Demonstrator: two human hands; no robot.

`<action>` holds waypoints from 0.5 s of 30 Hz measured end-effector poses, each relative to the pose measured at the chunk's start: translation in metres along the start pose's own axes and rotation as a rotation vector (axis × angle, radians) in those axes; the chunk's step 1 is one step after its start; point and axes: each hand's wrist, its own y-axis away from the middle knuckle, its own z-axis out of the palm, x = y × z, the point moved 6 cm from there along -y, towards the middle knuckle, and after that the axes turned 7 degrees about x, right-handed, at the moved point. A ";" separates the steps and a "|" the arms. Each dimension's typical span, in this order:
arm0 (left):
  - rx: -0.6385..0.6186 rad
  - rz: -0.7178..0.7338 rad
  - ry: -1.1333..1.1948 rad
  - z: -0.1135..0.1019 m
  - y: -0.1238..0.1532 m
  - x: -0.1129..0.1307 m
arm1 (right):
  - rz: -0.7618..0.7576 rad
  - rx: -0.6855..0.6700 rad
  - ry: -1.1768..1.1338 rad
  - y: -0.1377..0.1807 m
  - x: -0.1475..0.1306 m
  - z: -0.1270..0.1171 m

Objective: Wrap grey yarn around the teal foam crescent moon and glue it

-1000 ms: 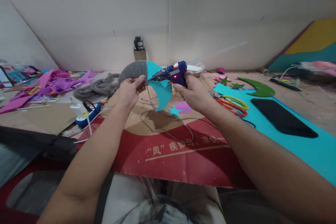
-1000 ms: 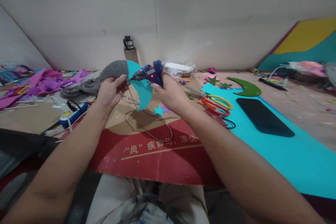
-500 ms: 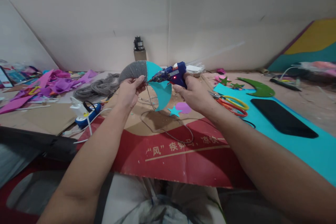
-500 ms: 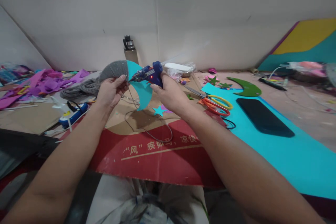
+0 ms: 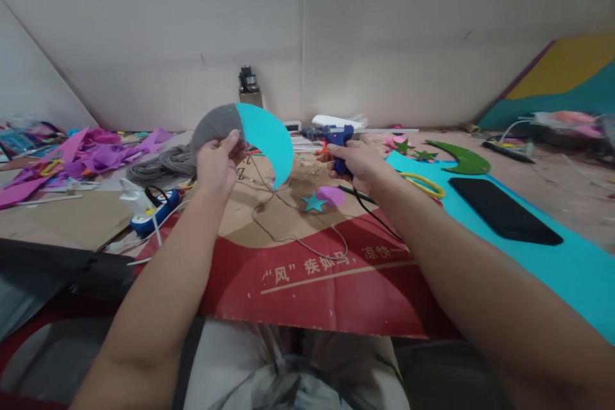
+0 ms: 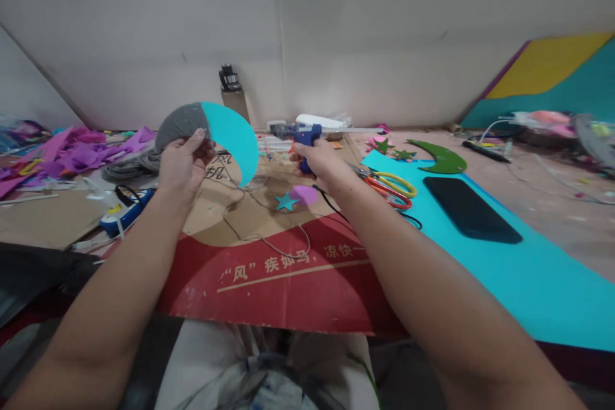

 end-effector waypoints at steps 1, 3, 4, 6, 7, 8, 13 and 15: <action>0.011 0.006 0.006 -0.001 -0.001 0.002 | 0.023 0.016 0.069 -0.005 0.005 -0.002; 0.020 0.008 0.011 -0.002 -0.001 0.003 | 0.000 0.039 0.231 -0.013 0.012 -0.006; 0.013 0.005 0.011 -0.001 -0.001 0.002 | -0.023 0.048 0.287 -0.016 0.014 -0.008; -0.010 -0.005 -0.001 0.002 0.002 -0.001 | -0.086 0.079 0.357 -0.017 0.014 -0.012; -0.022 -0.011 -0.011 0.004 0.004 -0.003 | -0.155 0.114 0.400 -0.016 0.010 -0.013; -0.033 -0.017 -0.022 0.006 0.006 -0.005 | -0.250 0.153 0.458 -0.012 0.004 -0.014; -0.093 -0.021 -0.008 0.017 0.018 -0.008 | -0.615 0.015 0.510 0.023 -0.014 0.021; -0.088 -0.032 0.041 0.018 0.020 -0.007 | -0.533 -0.152 0.327 0.033 -0.004 0.041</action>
